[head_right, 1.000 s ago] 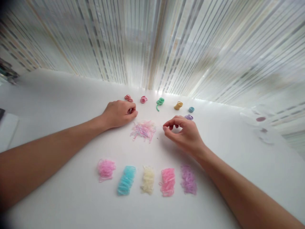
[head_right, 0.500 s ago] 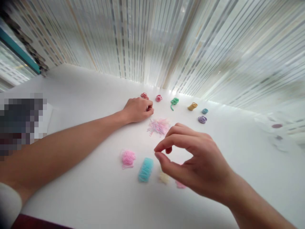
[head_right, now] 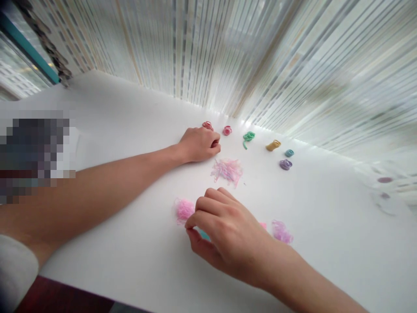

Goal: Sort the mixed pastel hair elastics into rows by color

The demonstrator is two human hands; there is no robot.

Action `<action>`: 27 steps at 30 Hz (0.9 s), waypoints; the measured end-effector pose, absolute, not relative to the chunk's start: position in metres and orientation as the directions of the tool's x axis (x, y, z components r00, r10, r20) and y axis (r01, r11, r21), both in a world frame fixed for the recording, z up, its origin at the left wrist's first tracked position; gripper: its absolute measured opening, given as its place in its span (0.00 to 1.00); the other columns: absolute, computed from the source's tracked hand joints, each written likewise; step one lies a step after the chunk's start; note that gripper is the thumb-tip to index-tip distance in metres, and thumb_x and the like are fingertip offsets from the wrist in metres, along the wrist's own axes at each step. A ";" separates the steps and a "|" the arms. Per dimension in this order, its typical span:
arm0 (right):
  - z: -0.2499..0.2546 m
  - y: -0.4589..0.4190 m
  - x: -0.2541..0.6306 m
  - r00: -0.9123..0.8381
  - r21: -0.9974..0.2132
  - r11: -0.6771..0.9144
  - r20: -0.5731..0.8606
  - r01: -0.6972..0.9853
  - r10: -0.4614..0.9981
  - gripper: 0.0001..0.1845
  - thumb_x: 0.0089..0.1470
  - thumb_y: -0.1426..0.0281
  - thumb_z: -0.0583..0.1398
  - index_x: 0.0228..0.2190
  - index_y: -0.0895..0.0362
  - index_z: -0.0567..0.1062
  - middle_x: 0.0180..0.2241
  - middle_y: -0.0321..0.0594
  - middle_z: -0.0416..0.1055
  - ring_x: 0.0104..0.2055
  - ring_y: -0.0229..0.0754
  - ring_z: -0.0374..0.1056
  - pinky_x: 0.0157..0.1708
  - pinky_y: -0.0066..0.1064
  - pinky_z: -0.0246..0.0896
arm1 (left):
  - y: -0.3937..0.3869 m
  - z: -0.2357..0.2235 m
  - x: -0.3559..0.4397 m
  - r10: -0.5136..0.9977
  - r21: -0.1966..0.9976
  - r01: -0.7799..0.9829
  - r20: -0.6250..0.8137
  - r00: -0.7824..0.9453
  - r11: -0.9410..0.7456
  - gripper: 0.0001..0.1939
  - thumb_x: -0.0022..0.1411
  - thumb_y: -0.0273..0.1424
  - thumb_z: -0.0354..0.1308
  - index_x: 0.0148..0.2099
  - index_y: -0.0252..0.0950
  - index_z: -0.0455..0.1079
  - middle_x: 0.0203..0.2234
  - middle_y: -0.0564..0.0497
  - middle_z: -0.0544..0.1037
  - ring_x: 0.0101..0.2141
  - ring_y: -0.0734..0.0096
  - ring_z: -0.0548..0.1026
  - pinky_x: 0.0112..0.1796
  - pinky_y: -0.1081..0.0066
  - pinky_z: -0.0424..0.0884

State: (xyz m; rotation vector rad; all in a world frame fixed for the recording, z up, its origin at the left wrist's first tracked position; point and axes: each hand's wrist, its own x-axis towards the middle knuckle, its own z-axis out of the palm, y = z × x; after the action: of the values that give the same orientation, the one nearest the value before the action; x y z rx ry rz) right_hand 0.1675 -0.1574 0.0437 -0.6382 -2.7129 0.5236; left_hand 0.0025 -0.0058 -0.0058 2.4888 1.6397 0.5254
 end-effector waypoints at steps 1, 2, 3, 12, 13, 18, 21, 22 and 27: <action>0.042 -0.157 0.168 -0.856 -0.405 0.838 0.207 0.365 0.473 0.09 0.64 0.77 0.59 0.35 0.56 0.79 0.29 0.40 0.74 0.32 0.42 0.64 0.34 0.35 0.63 | -0.006 -0.006 0.003 0.909 0.285 0.868 0.220 0.354 -0.407 0.16 0.67 0.37 0.52 0.45 0.37 0.80 0.42 0.39 0.82 0.46 0.49 0.79 0.46 0.56 0.70; 0.041 -0.156 0.168 -0.857 -0.399 0.841 0.208 0.366 0.471 0.09 0.64 0.77 0.59 0.35 0.56 0.78 0.29 0.40 0.74 0.32 0.42 0.64 0.34 0.36 0.62 | -0.006 -0.006 0.003 0.910 0.286 0.868 0.219 0.353 -0.406 0.15 0.67 0.36 0.53 0.45 0.37 0.80 0.42 0.39 0.82 0.46 0.50 0.79 0.46 0.56 0.70; 0.040 -0.156 0.167 -0.857 -0.393 0.844 0.212 0.365 0.470 0.09 0.65 0.77 0.59 0.35 0.57 0.78 0.29 0.40 0.74 0.32 0.42 0.64 0.34 0.36 0.62 | -0.005 -0.006 0.003 0.910 0.287 0.868 0.218 0.353 -0.406 0.15 0.67 0.36 0.53 0.44 0.37 0.80 0.41 0.39 0.82 0.46 0.50 0.79 0.46 0.57 0.69; 0.031 -0.154 0.166 -0.858 -0.352 0.859 0.223 0.371 0.462 0.10 0.65 0.77 0.59 0.33 0.59 0.79 0.29 0.40 0.73 0.33 0.43 0.63 0.35 0.37 0.58 | -0.005 -0.007 0.003 0.907 0.281 0.869 0.235 0.349 -0.407 0.15 0.67 0.36 0.52 0.44 0.37 0.80 0.42 0.38 0.82 0.46 0.49 0.79 0.45 0.56 0.69; 0.030 -0.154 0.166 -0.859 -0.345 0.862 0.224 0.373 0.461 0.10 0.65 0.77 0.59 0.33 0.59 0.80 0.29 0.40 0.73 0.33 0.43 0.63 0.35 0.37 0.58 | -0.005 -0.006 0.003 0.907 0.281 0.869 0.235 0.350 -0.408 0.16 0.67 0.36 0.52 0.44 0.37 0.80 0.43 0.38 0.82 0.47 0.49 0.79 0.45 0.56 0.69; 0.029 -0.153 0.167 -0.864 -0.320 0.871 0.223 0.372 0.451 0.11 0.65 0.78 0.58 0.34 0.59 0.81 0.29 0.41 0.73 0.33 0.43 0.62 0.35 0.37 0.56 | -0.005 -0.006 0.003 0.905 0.287 0.865 0.240 0.352 -0.412 0.16 0.66 0.36 0.52 0.43 0.36 0.80 0.42 0.38 0.83 0.46 0.49 0.79 0.45 0.56 0.69; 0.028 -0.154 0.167 -0.864 -0.306 0.874 0.223 0.378 0.452 0.11 0.65 0.78 0.58 0.35 0.60 0.81 0.29 0.41 0.74 0.33 0.44 0.62 0.35 0.38 0.55 | -0.005 -0.007 0.003 0.905 0.279 0.868 0.243 0.350 -0.411 0.15 0.66 0.36 0.53 0.43 0.36 0.80 0.42 0.39 0.83 0.45 0.51 0.79 0.44 0.57 0.69; 0.028 -0.154 0.167 -0.865 -0.301 0.876 0.224 0.377 0.450 0.11 0.65 0.78 0.58 0.35 0.60 0.81 0.29 0.41 0.74 0.33 0.44 0.62 0.35 0.38 0.55 | -0.005 -0.007 0.004 0.906 0.276 0.871 0.242 0.347 -0.407 0.15 0.66 0.36 0.53 0.43 0.36 0.80 0.42 0.39 0.83 0.45 0.52 0.79 0.45 0.57 0.69; 0.026 -0.153 0.168 -0.866 -0.271 0.888 0.243 0.372 0.437 0.11 0.65 0.78 0.58 0.35 0.60 0.82 0.28 0.41 0.73 0.33 0.44 0.63 0.35 0.38 0.54 | -0.005 -0.007 0.004 0.910 0.264 0.879 0.243 0.337 -0.397 0.16 0.66 0.36 0.53 0.44 0.37 0.80 0.41 0.41 0.83 0.46 0.54 0.79 0.46 0.59 0.70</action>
State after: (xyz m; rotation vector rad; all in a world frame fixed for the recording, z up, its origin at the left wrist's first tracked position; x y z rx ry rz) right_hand 0.1675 -0.1533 0.0259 -0.6049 -2.7574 0.3103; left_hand 0.0043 -0.0046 -0.0068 2.4982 1.6753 0.5423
